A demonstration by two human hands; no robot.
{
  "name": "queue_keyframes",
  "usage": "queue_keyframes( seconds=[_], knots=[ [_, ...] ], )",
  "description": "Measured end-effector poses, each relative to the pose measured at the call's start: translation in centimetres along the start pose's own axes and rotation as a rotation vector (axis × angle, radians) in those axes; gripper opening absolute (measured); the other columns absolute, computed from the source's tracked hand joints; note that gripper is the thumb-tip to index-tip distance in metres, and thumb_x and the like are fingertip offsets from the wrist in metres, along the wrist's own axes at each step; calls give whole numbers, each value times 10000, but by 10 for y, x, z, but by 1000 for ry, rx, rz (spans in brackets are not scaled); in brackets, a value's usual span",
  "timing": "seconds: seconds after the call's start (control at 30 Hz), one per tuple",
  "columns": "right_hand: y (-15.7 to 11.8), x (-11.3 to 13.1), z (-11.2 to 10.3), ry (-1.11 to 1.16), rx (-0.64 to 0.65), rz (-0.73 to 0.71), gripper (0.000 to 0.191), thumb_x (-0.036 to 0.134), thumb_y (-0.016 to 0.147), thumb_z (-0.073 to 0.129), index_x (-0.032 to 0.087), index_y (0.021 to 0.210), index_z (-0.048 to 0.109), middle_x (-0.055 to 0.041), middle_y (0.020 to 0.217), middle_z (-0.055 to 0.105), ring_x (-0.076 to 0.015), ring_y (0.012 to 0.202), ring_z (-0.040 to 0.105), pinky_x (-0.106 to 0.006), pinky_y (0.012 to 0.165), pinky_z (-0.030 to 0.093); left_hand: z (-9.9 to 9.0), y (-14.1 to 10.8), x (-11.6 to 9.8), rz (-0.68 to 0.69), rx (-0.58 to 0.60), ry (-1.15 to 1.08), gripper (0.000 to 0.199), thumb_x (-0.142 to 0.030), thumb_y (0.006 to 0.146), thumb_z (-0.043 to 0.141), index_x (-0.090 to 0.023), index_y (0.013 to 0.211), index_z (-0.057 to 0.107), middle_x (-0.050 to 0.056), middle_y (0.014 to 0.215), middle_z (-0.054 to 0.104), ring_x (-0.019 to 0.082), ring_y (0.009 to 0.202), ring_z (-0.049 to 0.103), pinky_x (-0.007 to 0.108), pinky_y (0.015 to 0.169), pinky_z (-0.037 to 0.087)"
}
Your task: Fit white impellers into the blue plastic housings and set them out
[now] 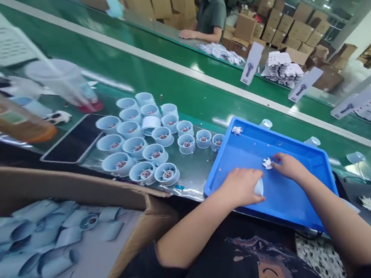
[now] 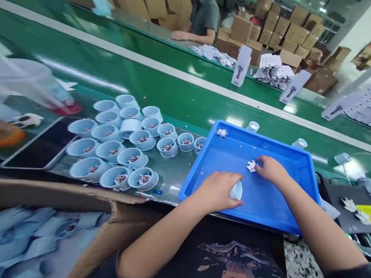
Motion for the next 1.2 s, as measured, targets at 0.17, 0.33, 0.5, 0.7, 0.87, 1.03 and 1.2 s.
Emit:
queue_keyframes(
  seconds=[0.17,0.33,0.5,0.7,0.87,1.03,1.2],
  knots=[
    [-24,6,11,-29,-27,-8,257,218,994,584,151,1239,543,-89,1222,516,-221,1056,552,-418,936,504,-6,-4,-1,-63,14,26,487,-469,725,750,-193,1099,605,97,1069,708,337,990,667,436,825,508],
    [-2,29,5,-29,-8,63,204,277,1001,583,127,1139,584,-90,1150,546,-222,1034,560,-417,921,507,-5,-4,0,-93,-39,-29,480,-444,721,753,-203,1097,574,88,1069,698,331,1008,655,435,843,503],
    [13,42,2,138,5,120,238,300,989,606,121,1143,583,-98,1168,538,-237,1062,547,-440,941,491,-5,-6,11,-165,-341,-289,581,-338,658,806,-195,1122,487,80,1144,644,269,1040,627,405,894,502],
    [-33,37,-1,670,22,-34,225,326,956,602,125,1055,575,-81,1046,573,-205,943,577,-378,854,516,-11,-22,21,-18,-623,-518,504,-357,678,757,-208,1102,528,75,1110,667,243,1022,636,392,927,500],
    [-92,22,1,1232,68,-274,571,659,800,443,156,1065,494,-39,738,543,-170,592,553,-277,525,474,-9,-33,-1,171,-480,-405,521,-314,699,691,-211,1187,542,84,1131,679,255,1035,646,385,934,504],
    [-122,20,2,1382,-70,-320,411,528,795,590,179,1004,538,-29,750,540,-144,571,508,-255,528,417,-4,-30,-23,221,-390,-217,511,-418,759,691,-200,1197,542,106,1150,672,269,1056,638,401,949,487],
    [-137,32,-11,776,-499,-513,119,189,890,556,206,944,662,-36,917,529,-150,745,518,-281,671,416,-3,-30,-32,318,-409,-44,353,-367,888,533,-180,1187,543,107,1117,685,248,1059,636,406,975,463]
  ],
)
Point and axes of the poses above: each hand's wrist, its own y-axis towards the middle knuckle, its own z-axis out of the palm, x = y × z, the point moved 1 cm from there along y, towards the middle knuckle
